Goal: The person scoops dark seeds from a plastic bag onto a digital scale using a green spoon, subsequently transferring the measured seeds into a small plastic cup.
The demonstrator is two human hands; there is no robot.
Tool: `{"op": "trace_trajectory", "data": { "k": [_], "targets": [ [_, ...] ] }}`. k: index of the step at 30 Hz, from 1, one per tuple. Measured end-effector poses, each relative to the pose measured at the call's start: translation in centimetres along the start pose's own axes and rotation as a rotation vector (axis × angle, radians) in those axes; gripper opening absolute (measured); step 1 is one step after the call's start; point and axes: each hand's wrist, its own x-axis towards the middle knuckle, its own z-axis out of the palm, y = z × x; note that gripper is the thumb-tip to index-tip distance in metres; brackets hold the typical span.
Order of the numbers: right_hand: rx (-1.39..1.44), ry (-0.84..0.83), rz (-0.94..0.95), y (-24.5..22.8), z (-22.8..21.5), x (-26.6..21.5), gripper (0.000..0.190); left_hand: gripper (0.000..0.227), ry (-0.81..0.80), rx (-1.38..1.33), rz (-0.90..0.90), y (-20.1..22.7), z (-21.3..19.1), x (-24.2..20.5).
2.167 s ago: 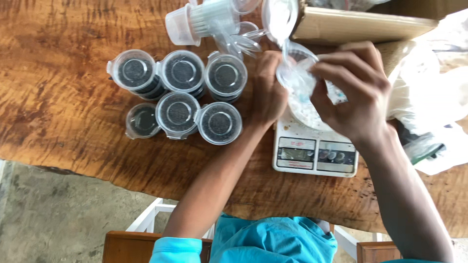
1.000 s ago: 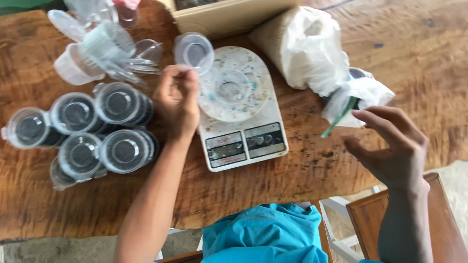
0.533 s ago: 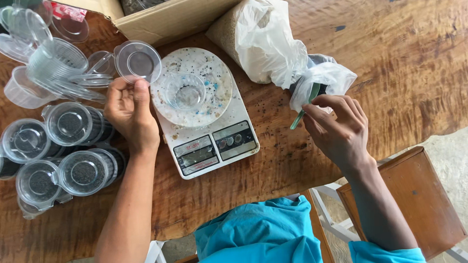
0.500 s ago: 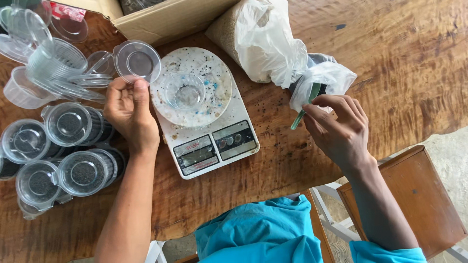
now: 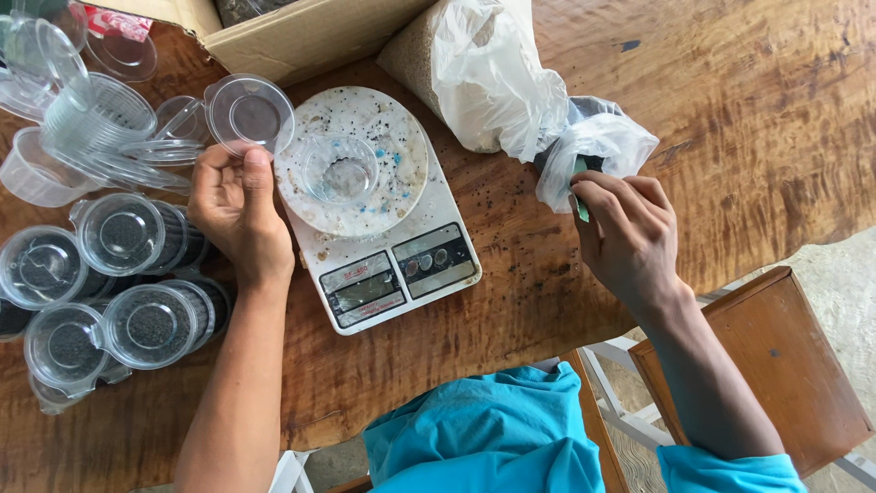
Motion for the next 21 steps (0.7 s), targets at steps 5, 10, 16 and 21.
{"op": "trace_trajectory", "data": {
  "k": [5,10,16,21],
  "targets": [
    [0.077,-0.026,0.011,-0.5,-0.2,0.3,0.009,0.014,-0.010,0.012,0.001,0.2,-0.1,0.0],
    [0.184,-0.021,0.038,-1.9,-0.9,1.0,0.010,0.014,-0.009,0.015,-0.005,0.3,-0.1,0.1],
    [0.237,0.037,0.049,-2.7,-1.4,0.1,0.012,0.014,-0.011,0.022,0.000,0.1,-0.2,0.2],
    [0.271,0.113,0.062,-3.0,-2.3,-0.3,0.012,0.013,-0.007,0.021,0.004,-0.2,-0.3,0.1]
  ]
}}
